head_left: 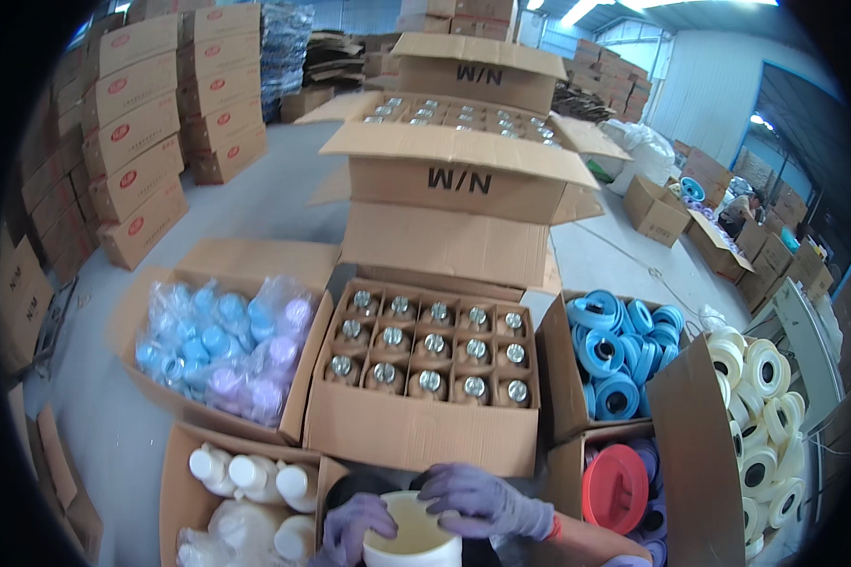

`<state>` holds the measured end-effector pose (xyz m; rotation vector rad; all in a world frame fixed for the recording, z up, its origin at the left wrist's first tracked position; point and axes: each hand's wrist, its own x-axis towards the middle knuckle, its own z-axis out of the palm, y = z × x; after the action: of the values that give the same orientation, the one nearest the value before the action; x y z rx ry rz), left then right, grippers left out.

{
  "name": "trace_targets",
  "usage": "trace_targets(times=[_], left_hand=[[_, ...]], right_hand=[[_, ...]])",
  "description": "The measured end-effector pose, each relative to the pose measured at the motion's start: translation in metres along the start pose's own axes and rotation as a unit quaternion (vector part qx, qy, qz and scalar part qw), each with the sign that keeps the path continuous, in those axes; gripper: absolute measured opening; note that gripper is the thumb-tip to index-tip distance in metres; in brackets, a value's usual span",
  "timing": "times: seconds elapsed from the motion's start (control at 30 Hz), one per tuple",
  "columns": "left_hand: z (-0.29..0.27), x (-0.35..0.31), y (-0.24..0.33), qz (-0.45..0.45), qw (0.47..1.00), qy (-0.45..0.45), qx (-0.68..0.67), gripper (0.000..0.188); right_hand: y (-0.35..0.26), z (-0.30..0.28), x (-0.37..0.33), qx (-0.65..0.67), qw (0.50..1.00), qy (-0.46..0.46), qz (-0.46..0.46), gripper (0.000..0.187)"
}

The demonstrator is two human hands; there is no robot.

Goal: The person assembles thermos flasks by inserting stainless steel inner bottles into white plastic outer shells, then screwing on lids. They handle multiple units one at a time, placing completed thermoses into a cardboard box.

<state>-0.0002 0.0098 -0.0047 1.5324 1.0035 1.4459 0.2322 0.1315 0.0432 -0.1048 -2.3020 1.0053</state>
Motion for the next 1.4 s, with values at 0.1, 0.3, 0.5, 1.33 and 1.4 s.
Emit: trace_targets(times=[0.1,0.3,0.5,1.33,1.4], left_hand=[[-0.003,0.019,0.001,0.060,0.998,-0.035,0.003,0.028],[-0.080,0.164,0.035,0.045,0.975,-0.089,0.199,0.017],[-0.097,0.413,0.015,0.289,0.863,-0.036,0.413,0.025],[0.063,0.765,-0.030,0.053,0.799,-0.253,0.542,0.089],[0.075,0.762,-0.029,0.056,0.768,-0.235,0.593,0.086]], right_hand=[[0.022,-0.078,0.040,-0.157,0.986,0.048,0.035,0.022],[0.104,-0.270,0.152,-0.476,0.857,0.197,0.001,0.026],[0.201,-0.460,0.183,-0.661,0.671,0.209,0.264,0.045],[0.423,-0.444,0.055,-0.306,0.756,0.175,0.552,0.120],[0.428,-0.449,0.065,-0.283,0.722,0.122,0.619,0.125]])
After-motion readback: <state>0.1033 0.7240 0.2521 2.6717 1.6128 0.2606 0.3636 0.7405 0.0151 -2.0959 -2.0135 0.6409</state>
